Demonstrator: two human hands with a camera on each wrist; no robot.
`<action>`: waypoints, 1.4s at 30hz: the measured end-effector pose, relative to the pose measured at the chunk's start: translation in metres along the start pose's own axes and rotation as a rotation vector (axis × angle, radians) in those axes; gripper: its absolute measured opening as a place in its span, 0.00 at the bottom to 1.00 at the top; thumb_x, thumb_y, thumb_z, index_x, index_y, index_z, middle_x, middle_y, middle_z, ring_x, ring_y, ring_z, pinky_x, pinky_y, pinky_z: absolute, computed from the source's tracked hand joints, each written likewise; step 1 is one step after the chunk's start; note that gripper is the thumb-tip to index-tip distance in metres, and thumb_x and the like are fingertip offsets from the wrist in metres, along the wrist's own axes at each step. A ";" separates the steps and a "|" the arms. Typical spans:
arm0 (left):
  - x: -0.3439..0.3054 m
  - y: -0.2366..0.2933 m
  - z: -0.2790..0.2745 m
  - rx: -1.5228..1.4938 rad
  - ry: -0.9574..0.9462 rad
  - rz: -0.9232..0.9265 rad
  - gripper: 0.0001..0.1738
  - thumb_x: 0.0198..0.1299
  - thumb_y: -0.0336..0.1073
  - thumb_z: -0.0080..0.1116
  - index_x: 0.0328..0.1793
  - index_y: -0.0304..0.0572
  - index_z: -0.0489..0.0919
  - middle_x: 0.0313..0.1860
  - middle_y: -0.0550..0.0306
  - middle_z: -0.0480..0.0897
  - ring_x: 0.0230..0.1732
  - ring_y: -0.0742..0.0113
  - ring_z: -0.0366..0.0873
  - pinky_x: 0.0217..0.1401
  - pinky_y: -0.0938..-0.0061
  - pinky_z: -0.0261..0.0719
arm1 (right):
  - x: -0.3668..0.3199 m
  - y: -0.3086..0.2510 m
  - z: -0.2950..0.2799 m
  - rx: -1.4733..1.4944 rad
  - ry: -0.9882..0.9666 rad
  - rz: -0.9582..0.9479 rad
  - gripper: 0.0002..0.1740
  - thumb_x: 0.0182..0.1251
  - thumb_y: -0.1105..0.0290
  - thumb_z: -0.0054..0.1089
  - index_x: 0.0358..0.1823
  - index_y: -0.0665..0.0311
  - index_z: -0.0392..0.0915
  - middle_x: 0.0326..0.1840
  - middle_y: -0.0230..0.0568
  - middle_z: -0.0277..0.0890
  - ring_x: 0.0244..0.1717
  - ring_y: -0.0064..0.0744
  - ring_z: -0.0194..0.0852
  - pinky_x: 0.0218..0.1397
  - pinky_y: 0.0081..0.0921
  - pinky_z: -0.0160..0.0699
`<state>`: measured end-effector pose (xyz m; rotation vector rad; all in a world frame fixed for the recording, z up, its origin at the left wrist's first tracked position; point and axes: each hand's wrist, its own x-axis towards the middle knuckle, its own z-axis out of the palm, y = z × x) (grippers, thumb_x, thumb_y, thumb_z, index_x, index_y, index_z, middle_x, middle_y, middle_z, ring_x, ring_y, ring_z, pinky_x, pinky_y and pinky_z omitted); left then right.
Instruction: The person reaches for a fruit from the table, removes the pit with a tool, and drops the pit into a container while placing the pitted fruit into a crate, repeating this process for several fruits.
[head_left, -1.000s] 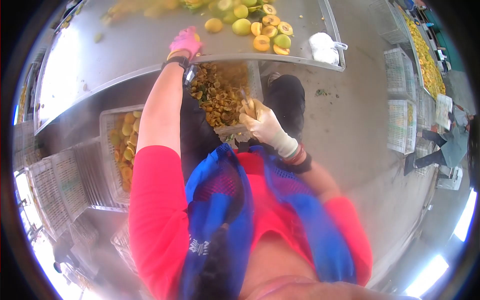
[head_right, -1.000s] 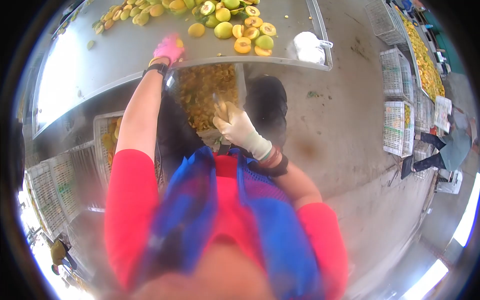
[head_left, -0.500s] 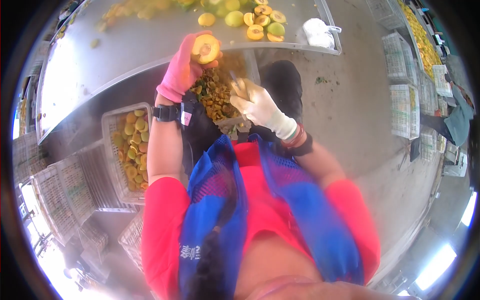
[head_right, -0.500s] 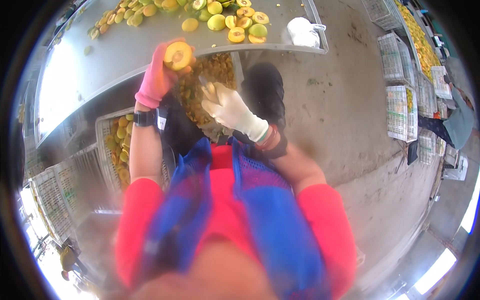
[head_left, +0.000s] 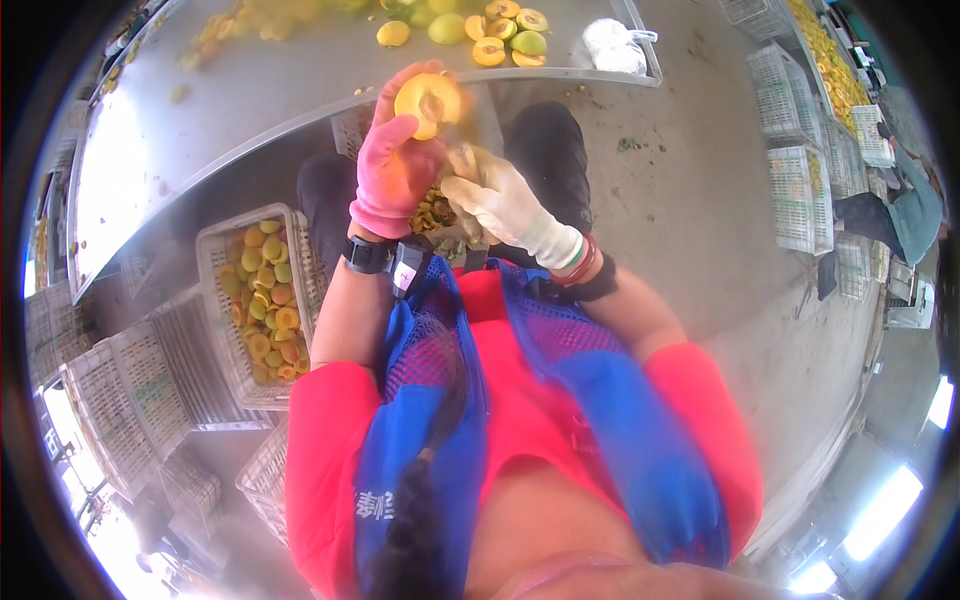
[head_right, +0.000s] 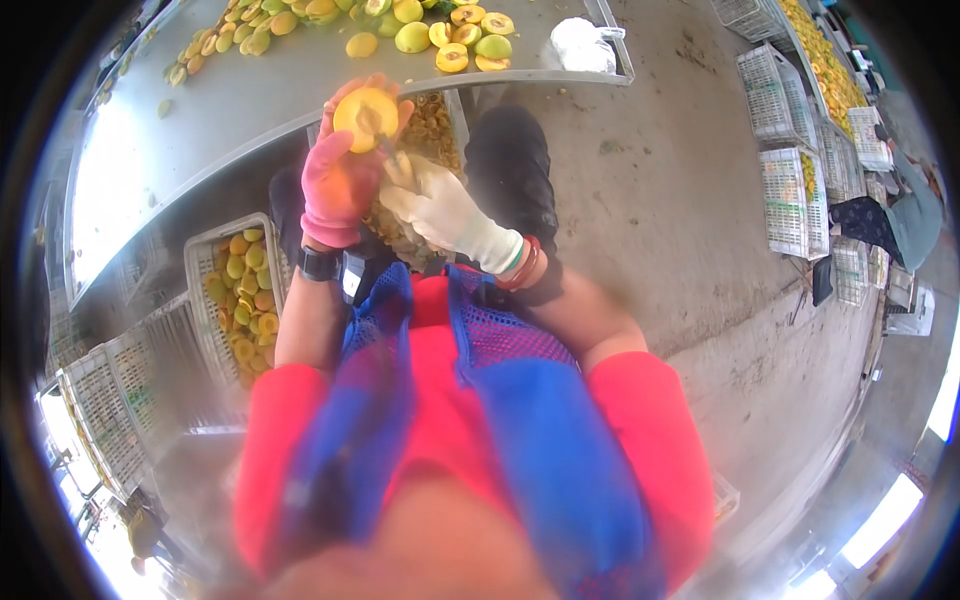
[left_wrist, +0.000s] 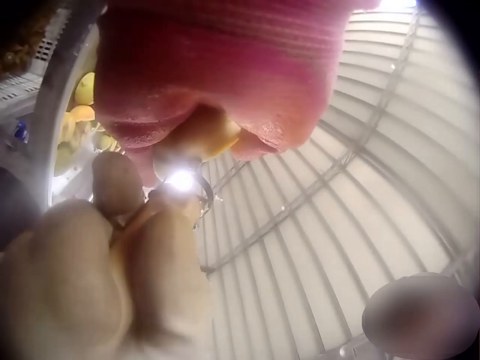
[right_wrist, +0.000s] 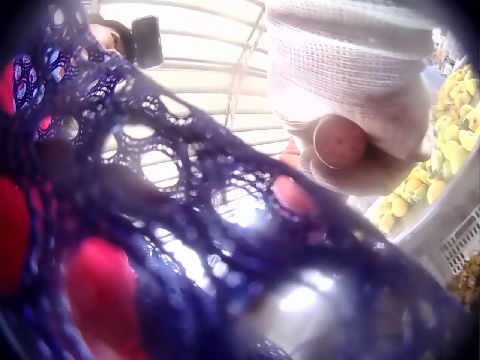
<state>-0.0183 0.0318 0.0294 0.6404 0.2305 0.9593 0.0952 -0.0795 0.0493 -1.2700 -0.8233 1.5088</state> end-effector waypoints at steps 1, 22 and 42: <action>-0.002 -0.001 0.003 -0.057 0.011 0.023 0.27 0.67 0.42 0.56 0.68 0.37 0.69 0.69 0.43 0.71 0.72 0.43 0.67 0.78 0.42 0.62 | 0.000 0.003 0.000 -0.004 0.019 -0.040 0.09 0.70 0.67 0.58 0.42 0.64 0.71 0.24 0.31 0.72 0.16 0.20 0.70 0.19 0.21 0.66; -0.006 -0.012 -0.012 0.776 -0.230 0.503 0.21 0.75 0.40 0.43 0.67 0.37 0.71 0.61 0.41 0.78 0.58 0.51 0.79 0.65 0.59 0.75 | -0.010 -0.025 -0.016 0.455 -0.215 0.269 0.09 0.73 0.64 0.56 0.44 0.61 0.72 0.20 0.25 0.65 0.13 0.17 0.58 0.13 0.20 0.54; -0.014 -0.019 -0.006 0.785 -0.139 0.432 0.19 0.71 0.32 0.44 0.64 0.36 0.74 0.66 0.44 0.74 0.60 0.55 0.78 0.65 0.64 0.76 | -0.002 -0.008 -0.004 0.137 -0.149 0.190 0.06 0.72 0.66 0.52 0.42 0.60 0.71 0.21 0.26 0.67 0.13 0.16 0.63 0.14 0.18 0.60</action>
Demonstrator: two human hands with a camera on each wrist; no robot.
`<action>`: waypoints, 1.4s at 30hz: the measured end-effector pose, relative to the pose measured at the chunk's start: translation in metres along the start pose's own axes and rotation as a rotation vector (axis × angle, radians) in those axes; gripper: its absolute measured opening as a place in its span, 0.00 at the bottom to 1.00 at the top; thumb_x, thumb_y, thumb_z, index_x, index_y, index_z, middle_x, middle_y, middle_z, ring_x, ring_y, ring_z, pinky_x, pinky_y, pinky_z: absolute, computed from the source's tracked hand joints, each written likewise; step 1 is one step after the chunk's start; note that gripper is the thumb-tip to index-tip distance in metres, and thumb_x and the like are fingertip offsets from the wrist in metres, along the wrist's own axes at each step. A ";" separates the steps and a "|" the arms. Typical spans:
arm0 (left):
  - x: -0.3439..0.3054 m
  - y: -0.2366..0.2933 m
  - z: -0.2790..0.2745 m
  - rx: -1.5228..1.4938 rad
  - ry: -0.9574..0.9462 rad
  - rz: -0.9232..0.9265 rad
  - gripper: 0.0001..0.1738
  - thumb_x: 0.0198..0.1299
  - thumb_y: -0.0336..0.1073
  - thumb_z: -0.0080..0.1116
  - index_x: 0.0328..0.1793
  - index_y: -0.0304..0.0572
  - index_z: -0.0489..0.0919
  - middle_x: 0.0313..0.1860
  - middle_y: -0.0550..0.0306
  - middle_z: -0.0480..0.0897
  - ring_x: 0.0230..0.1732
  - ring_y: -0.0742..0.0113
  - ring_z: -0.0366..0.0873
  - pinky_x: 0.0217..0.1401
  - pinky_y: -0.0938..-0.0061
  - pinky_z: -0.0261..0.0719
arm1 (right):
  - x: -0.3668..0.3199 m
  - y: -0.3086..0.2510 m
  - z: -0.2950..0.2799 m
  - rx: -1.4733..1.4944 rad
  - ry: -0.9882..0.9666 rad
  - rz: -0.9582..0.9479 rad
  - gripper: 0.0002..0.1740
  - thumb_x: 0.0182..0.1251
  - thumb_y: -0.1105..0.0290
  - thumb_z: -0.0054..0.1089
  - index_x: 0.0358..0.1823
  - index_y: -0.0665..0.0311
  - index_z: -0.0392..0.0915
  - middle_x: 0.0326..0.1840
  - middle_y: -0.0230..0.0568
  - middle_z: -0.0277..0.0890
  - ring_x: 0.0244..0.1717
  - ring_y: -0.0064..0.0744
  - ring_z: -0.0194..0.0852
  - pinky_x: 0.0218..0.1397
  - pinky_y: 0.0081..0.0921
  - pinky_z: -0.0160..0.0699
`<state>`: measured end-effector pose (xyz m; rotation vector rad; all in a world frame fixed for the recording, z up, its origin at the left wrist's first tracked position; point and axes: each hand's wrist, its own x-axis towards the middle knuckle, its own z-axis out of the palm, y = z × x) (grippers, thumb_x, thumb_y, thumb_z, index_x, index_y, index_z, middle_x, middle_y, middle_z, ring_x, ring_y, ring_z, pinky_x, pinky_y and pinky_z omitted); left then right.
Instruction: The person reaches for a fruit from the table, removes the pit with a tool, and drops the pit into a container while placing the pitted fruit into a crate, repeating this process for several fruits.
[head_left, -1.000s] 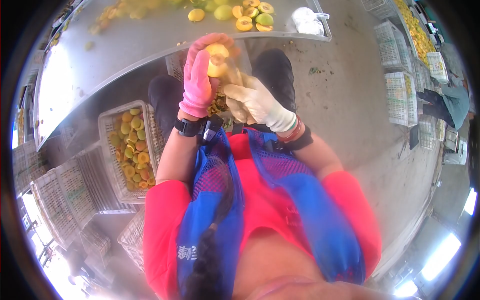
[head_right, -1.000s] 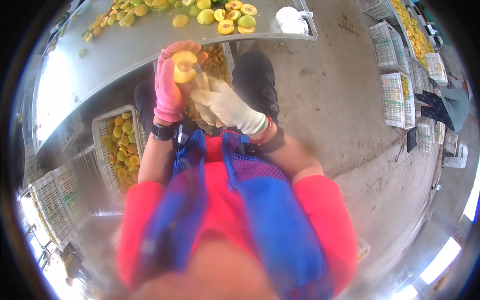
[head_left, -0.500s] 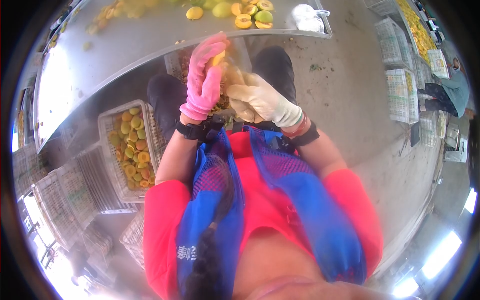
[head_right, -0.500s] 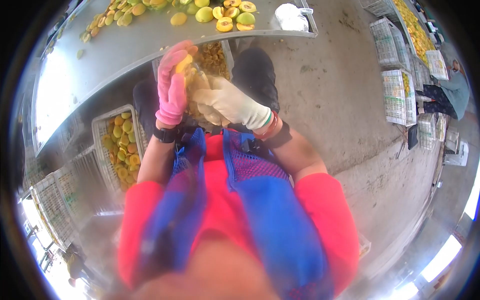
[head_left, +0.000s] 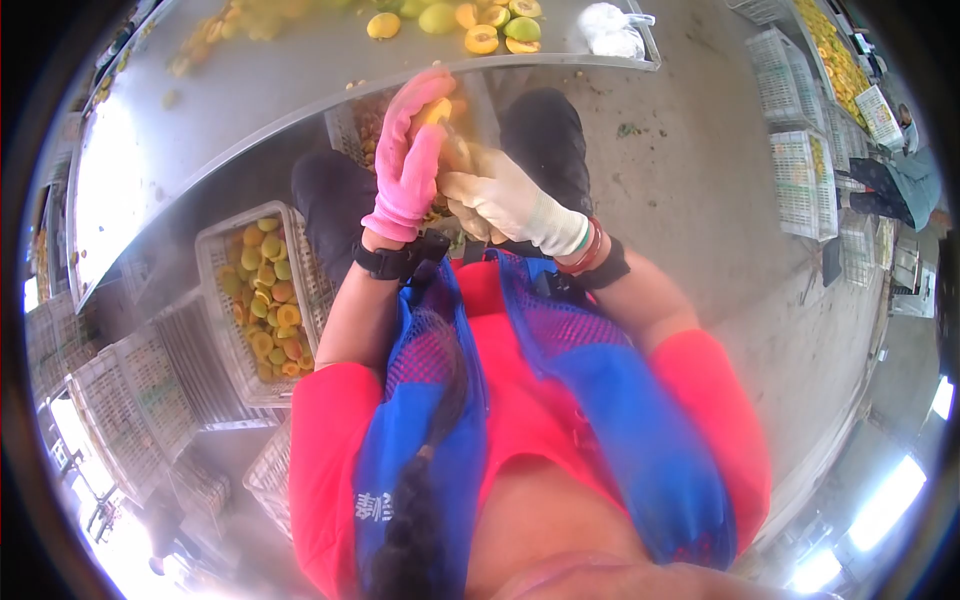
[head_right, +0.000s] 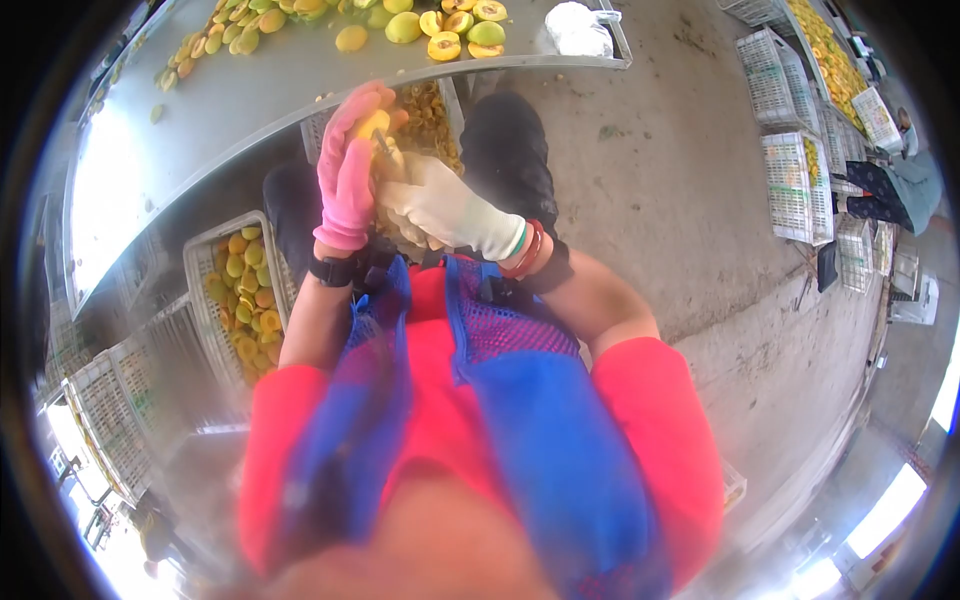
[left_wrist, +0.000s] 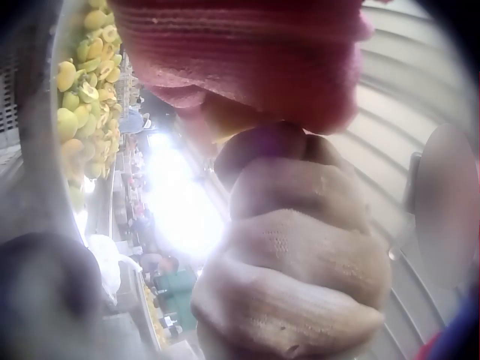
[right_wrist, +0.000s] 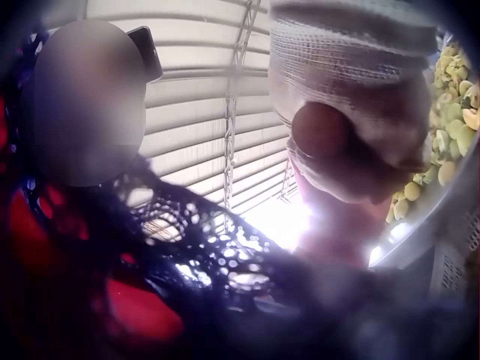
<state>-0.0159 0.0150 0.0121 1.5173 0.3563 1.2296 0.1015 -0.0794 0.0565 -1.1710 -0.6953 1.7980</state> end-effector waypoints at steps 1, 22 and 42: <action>0.004 0.008 -0.002 0.195 -0.013 -0.066 0.18 0.75 0.39 0.46 0.62 0.34 0.75 0.64 0.44 0.76 0.55 0.55 0.82 0.61 0.65 0.80 | 0.010 0.014 -0.003 -0.142 0.077 -0.194 0.05 0.72 0.67 0.52 0.42 0.60 0.71 0.21 0.27 0.67 0.13 0.17 0.63 0.14 0.18 0.60; 0.010 0.014 -0.014 -0.175 -0.141 -0.354 0.30 0.79 0.49 0.36 0.50 0.27 0.80 0.42 0.44 0.86 0.34 0.62 0.83 0.40 0.72 0.82 | 0.004 -0.004 -0.014 -0.003 -0.286 0.160 0.04 0.70 0.66 0.52 0.39 0.56 0.69 0.16 0.27 0.64 0.11 0.19 0.59 0.12 0.20 0.55; -0.040 0.045 -0.226 1.044 1.015 -0.648 0.32 0.69 0.57 0.51 0.62 0.32 0.79 0.52 0.40 0.84 0.54 0.46 0.82 0.64 0.60 0.77 | 0.020 0.021 -0.007 -0.194 -0.020 -0.023 0.07 0.71 0.65 0.57 0.40 0.59 0.70 0.18 0.25 0.64 0.12 0.17 0.58 0.13 0.20 0.52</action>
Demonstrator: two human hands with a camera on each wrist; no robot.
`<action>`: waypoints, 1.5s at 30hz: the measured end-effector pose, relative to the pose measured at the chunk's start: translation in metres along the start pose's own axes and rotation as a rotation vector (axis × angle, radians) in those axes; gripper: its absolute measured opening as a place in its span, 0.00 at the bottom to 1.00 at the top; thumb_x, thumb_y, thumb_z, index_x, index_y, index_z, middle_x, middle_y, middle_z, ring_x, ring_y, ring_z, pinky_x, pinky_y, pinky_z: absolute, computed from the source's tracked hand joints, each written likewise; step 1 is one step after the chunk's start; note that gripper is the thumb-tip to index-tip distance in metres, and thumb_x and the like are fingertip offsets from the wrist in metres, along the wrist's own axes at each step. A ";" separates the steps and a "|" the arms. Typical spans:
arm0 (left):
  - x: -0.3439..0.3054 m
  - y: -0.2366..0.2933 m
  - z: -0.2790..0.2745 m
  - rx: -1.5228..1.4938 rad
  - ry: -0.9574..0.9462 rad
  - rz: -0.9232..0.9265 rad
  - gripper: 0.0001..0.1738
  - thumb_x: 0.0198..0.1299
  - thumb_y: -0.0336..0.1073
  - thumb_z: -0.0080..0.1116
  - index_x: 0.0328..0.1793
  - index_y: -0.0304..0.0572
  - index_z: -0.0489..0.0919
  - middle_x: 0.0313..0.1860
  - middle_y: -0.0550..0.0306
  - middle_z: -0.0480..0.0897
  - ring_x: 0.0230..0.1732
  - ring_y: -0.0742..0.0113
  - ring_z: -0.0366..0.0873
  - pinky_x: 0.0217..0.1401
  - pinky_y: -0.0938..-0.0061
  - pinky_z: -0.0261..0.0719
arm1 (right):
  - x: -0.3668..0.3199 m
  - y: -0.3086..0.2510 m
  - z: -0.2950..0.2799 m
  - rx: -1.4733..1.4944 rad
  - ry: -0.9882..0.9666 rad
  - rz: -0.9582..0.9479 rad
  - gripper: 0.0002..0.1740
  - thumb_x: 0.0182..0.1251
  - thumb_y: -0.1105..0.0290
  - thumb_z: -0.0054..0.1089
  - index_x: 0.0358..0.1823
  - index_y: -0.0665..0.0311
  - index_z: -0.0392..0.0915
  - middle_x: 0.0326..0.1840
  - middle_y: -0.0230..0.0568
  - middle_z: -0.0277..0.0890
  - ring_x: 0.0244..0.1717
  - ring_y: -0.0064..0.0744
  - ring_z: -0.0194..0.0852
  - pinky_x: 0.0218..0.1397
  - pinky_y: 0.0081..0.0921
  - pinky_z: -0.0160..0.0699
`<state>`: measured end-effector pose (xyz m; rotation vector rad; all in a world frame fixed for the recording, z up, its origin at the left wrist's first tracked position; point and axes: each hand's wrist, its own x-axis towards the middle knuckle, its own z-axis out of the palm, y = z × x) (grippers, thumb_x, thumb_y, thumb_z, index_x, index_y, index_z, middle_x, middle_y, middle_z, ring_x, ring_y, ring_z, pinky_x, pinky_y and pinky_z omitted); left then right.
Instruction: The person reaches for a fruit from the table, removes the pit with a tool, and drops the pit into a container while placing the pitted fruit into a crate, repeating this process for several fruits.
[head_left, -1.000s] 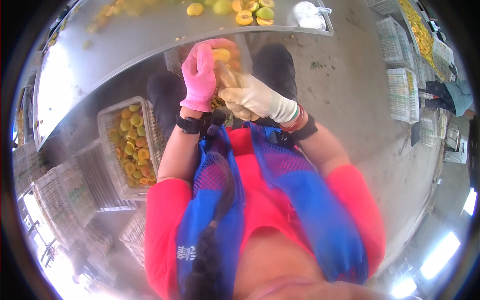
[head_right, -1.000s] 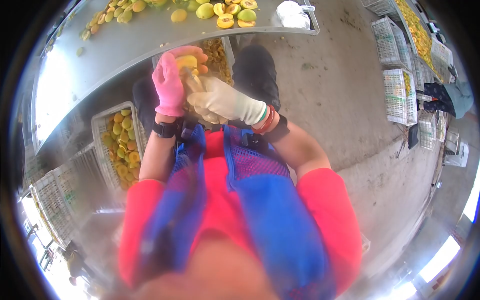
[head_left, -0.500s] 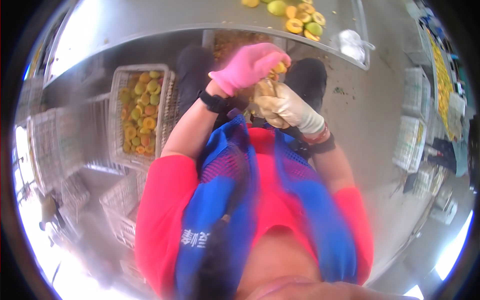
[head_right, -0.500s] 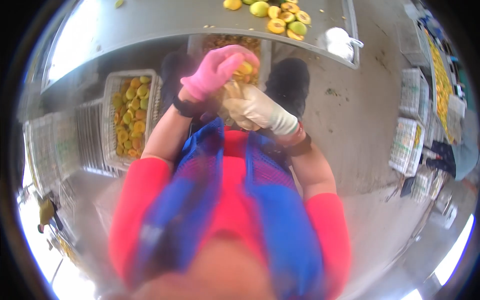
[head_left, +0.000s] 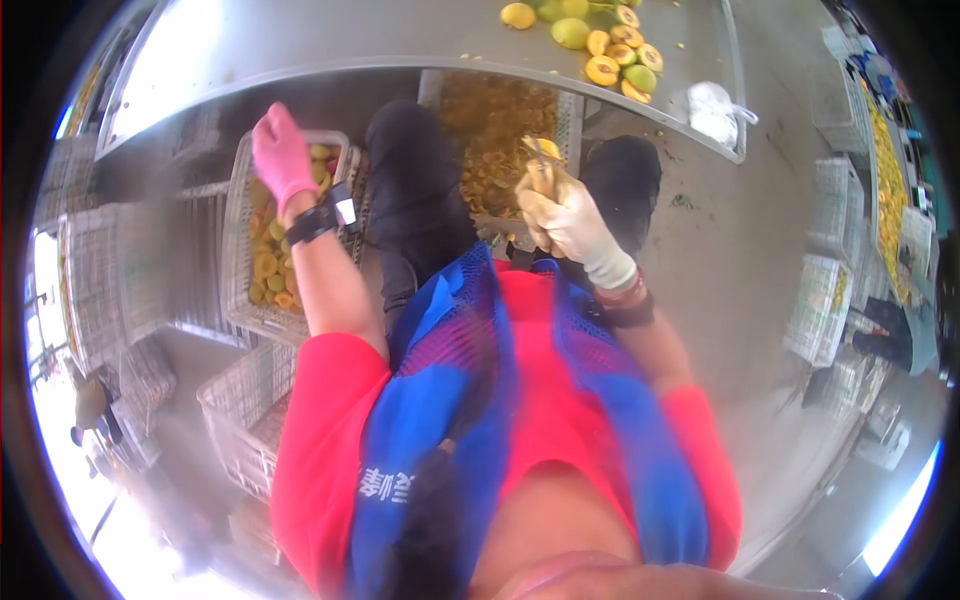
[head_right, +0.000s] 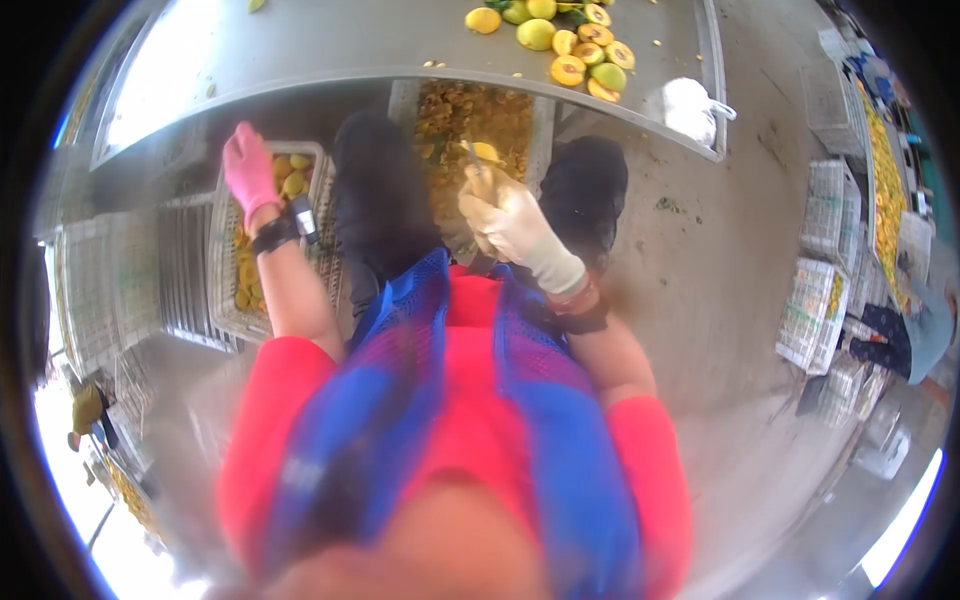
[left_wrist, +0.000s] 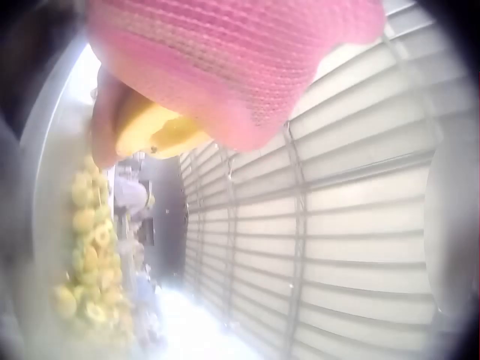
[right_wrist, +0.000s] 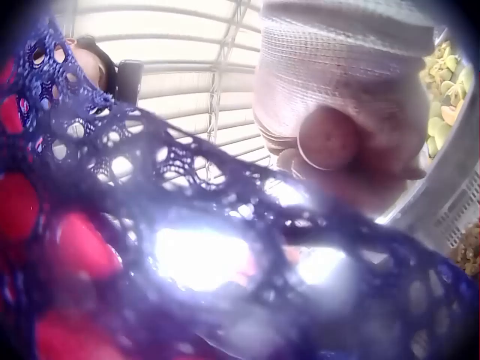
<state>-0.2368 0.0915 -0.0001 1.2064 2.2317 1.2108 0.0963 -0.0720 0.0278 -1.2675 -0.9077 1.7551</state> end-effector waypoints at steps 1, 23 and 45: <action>0.020 -0.030 0.002 0.075 -0.035 0.007 0.35 0.70 0.59 0.49 0.65 0.33 0.76 0.58 0.40 0.81 0.61 0.43 0.77 0.69 0.58 0.71 | 0.007 0.012 0.004 0.058 0.062 -0.092 0.08 0.71 0.65 0.57 0.41 0.60 0.71 0.18 0.24 0.64 0.12 0.17 0.60 0.13 0.21 0.54; -0.087 0.171 0.316 0.562 -0.932 1.054 0.41 0.63 0.51 0.57 0.81 0.57 0.57 0.81 0.52 0.59 0.77 0.46 0.62 0.74 0.56 0.68 | 0.022 0.035 -0.028 -0.301 0.328 -0.161 0.09 0.67 0.71 0.58 0.37 0.70 0.69 0.25 0.41 0.73 0.26 0.31 0.73 0.32 0.31 0.73; -0.124 0.130 0.103 -1.069 -1.575 -0.139 0.35 0.75 0.61 0.41 0.71 0.39 0.70 0.60 0.47 0.80 0.46 0.66 0.80 0.40 0.77 0.76 | 0.010 -0.001 -0.020 -0.218 0.328 -0.364 0.07 0.69 0.74 0.60 0.44 0.66 0.72 0.28 0.31 0.69 0.22 0.20 0.68 0.23 0.25 0.67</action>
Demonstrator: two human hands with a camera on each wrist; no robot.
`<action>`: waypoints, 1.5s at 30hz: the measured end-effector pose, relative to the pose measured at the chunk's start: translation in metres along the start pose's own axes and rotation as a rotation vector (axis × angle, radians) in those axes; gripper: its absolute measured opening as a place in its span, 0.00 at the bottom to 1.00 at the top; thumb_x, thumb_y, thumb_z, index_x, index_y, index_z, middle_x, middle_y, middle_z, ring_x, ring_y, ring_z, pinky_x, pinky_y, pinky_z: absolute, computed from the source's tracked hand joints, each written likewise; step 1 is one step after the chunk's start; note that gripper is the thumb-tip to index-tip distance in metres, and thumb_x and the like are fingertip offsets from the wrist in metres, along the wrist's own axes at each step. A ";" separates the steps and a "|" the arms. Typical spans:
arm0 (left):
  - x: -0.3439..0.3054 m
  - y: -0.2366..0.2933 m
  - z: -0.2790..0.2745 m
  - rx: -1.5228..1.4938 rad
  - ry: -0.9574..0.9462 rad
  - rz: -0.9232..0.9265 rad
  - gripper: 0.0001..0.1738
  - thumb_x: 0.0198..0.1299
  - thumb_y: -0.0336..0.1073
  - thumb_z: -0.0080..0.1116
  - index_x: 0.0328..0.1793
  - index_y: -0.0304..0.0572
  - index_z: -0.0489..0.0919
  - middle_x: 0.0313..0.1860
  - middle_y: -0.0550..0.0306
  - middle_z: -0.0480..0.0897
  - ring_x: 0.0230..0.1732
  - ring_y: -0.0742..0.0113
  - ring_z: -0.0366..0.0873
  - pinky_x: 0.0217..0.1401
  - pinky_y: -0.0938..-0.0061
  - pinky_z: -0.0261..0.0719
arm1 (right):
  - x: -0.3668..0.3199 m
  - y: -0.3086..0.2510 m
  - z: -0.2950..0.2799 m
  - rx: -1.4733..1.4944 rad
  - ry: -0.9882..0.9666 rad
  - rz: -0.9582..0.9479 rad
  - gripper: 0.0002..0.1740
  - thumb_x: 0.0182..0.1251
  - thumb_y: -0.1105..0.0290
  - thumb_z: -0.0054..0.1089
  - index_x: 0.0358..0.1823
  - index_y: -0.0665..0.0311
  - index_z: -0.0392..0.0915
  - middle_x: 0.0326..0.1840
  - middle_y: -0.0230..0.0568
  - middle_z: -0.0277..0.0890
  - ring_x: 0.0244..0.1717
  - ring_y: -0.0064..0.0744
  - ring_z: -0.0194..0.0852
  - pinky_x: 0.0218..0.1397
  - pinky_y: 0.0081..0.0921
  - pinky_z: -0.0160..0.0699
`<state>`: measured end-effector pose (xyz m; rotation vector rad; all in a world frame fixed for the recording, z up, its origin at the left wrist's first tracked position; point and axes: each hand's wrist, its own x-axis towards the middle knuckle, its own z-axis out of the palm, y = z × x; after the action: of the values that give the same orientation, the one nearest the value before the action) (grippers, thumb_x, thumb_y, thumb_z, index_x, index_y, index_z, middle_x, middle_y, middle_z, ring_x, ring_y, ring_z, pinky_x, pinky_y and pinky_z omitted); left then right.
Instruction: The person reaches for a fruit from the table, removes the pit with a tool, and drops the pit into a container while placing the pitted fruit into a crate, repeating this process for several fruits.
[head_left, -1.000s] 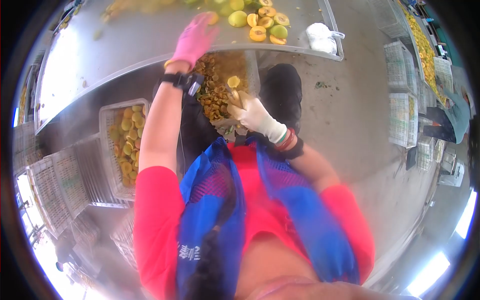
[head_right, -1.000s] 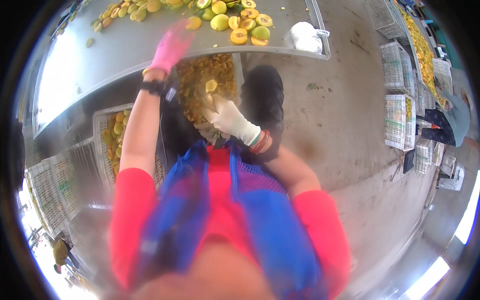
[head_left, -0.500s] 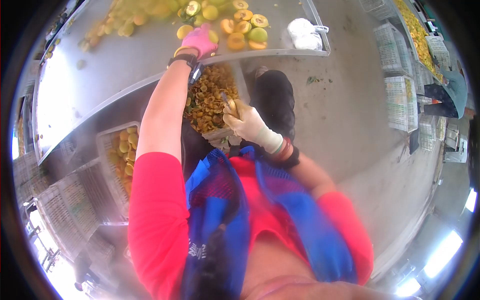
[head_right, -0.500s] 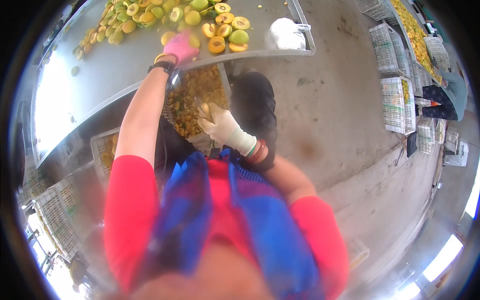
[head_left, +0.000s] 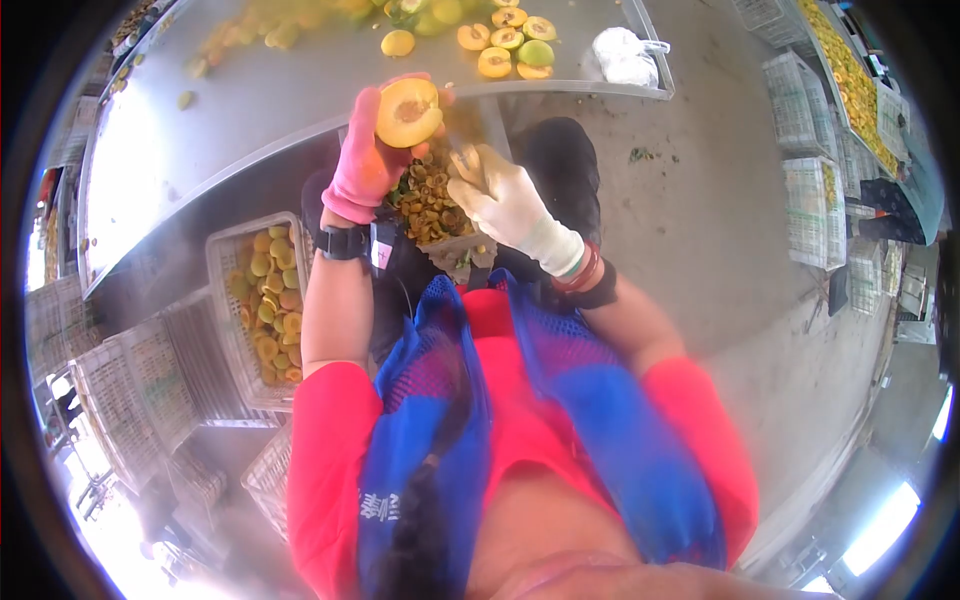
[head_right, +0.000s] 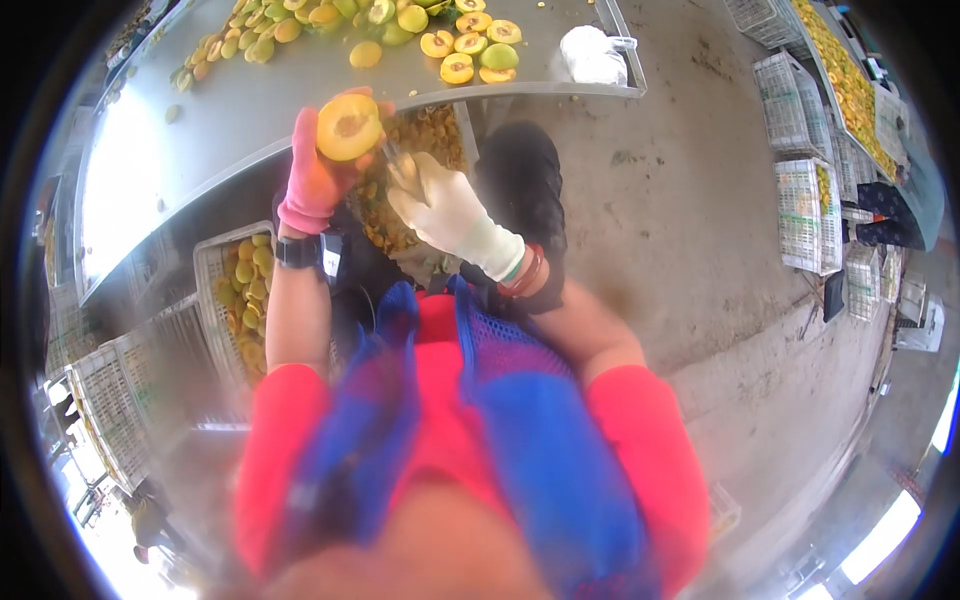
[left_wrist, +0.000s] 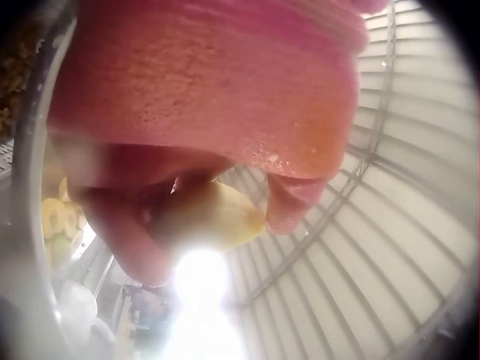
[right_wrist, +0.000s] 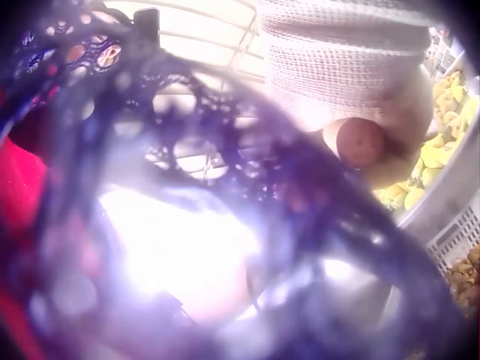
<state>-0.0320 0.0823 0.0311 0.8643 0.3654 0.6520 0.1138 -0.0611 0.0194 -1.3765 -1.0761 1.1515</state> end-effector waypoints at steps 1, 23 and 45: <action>-0.005 -0.004 0.004 0.033 0.022 0.040 0.35 0.74 0.62 0.41 0.71 0.39 0.69 0.60 0.47 0.81 0.46 0.67 0.80 0.40 0.77 0.76 | 0.001 0.003 0.000 -0.141 0.005 -0.144 0.07 0.67 0.75 0.61 0.43 0.65 0.73 0.30 0.34 0.68 0.22 0.25 0.70 0.24 0.27 0.69; -0.016 -0.046 0.039 0.656 0.149 0.681 0.29 0.71 0.52 0.54 0.68 0.37 0.70 0.57 0.52 0.82 0.56 0.67 0.77 0.61 0.73 0.73 | 0.000 -0.003 0.002 -0.561 0.115 -0.663 0.09 0.66 0.72 0.59 0.45 0.65 0.75 0.36 0.52 0.72 0.30 0.49 0.77 0.25 0.37 0.74; -0.015 -0.042 0.027 0.513 0.104 0.449 0.39 0.72 0.65 0.46 0.66 0.31 0.71 0.54 0.44 0.83 0.48 0.64 0.81 0.51 0.72 0.82 | -0.007 -0.044 -0.021 0.370 -0.419 0.383 0.07 0.73 0.68 0.50 0.47 0.62 0.70 0.21 0.28 0.67 0.14 0.20 0.64 0.15 0.22 0.62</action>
<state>-0.0127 0.0373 0.0145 1.4274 0.4453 1.0444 0.1318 -0.0670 0.0647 -1.0946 -0.8350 1.8794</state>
